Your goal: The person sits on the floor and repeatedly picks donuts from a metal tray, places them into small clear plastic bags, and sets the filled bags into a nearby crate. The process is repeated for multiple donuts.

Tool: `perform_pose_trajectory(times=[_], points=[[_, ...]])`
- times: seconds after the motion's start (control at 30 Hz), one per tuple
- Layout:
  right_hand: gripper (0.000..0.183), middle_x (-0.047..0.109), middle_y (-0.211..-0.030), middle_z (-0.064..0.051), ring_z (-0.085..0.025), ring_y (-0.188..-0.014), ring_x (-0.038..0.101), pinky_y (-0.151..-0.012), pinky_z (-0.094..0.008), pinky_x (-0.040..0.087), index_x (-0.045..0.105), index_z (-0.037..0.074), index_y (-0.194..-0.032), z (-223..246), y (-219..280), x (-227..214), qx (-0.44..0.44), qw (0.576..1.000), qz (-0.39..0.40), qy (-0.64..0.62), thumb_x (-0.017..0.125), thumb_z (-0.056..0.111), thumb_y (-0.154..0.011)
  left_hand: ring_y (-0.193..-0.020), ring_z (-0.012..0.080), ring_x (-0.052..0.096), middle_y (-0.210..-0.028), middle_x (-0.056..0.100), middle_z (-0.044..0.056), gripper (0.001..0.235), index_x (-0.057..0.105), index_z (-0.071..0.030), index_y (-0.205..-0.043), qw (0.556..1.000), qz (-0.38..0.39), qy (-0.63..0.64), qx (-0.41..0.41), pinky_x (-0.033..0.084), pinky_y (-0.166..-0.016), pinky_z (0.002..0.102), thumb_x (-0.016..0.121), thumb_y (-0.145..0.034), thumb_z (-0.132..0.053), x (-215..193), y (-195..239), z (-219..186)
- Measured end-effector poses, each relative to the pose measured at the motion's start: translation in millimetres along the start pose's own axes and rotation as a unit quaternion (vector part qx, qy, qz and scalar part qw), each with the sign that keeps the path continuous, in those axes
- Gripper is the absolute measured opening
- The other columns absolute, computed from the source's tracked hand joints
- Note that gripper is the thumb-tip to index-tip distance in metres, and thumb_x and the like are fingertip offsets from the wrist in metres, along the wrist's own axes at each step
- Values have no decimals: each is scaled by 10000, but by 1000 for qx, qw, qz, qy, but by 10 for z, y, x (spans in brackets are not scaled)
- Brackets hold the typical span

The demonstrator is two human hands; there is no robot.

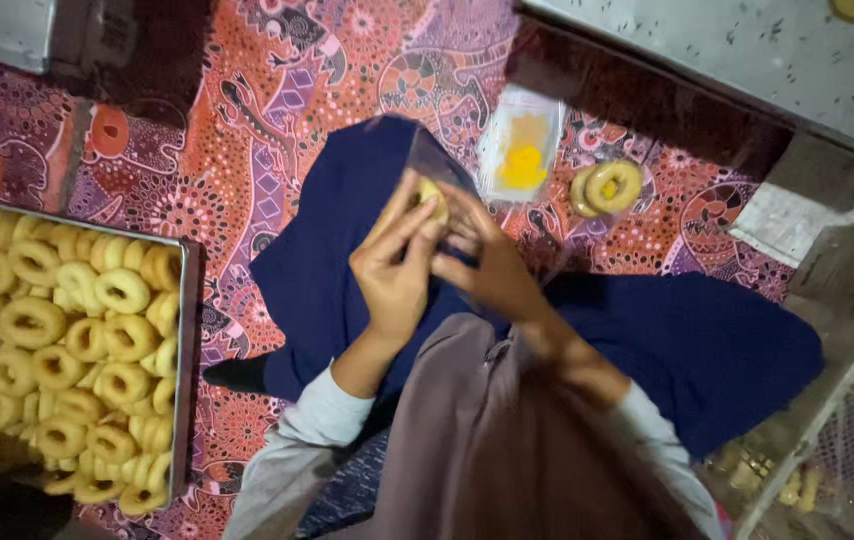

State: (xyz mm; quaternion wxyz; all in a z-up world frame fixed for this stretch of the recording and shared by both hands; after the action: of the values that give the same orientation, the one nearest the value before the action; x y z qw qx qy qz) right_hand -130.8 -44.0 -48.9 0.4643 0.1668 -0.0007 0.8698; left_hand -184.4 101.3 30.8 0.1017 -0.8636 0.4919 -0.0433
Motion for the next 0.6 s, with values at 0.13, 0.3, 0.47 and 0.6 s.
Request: perform_pose_trajectory(times=[0.13, 0.3, 0.47, 0.6], points=[[395, 657, -1238, -99, -139, -1093, 606, -954, -283, 467, 559, -36, -1398, -686, -181, 5, 107, 988, 18, -112, 563, 72, -1018, -1387, 232, 476, -1440, 502, 109, 484, 431, 37, -1448, 992, -97, 32, -76, 398, -1173, 355, 516, -1076, -262, -313, 51, 390], [320, 710, -1188, -40, -95, -1074, 647, -957, -236, 513, 629, -9, -1326, -653, -202, 35, 85, 996, 17, -37, 549, 138, -1054, -1116, 211, 652, -1189, 709, 155, 526, 664, 93, -1237, 948, -82, 184, -247, 498, -1031, 340, 428, -1132, -365, -528, 148, 1147], [176, 726, -1083, -60, -121, -963, 676, -844, -242, 550, 745, 9, -1179, -73, -201, 83, -73, 986, -66, 132, 659, 46, -1030, -1087, 166, 649, -1169, 692, 134, 286, 743, 62, -1133, 989, -45, 21, -138, 509, -1001, 309, 584, -1126, -176, -507, 170, 949], [42, 658, -898, -50, -108, -680, 543, -612, -260, 446, 740, 11, -974, 219, -308, 45, -83, 966, -137, 203, 739, 46, -951, -844, 111, 574, -1026, 640, 98, 169, 729, 47, -1043, 993, -87, -41, -71, 482, -765, 254, 655, -1074, -102, -508, 20, 674]])
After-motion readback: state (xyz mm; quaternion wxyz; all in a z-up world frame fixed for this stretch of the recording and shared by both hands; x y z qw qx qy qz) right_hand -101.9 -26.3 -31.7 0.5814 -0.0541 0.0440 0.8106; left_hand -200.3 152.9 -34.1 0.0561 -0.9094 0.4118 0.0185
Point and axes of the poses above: each hand's wrist, its own y-axis away from the middle knuckle, its own x-axis out of the palm, z = x × y, the point moved 7 cm from there along -y, towards the middle knuckle
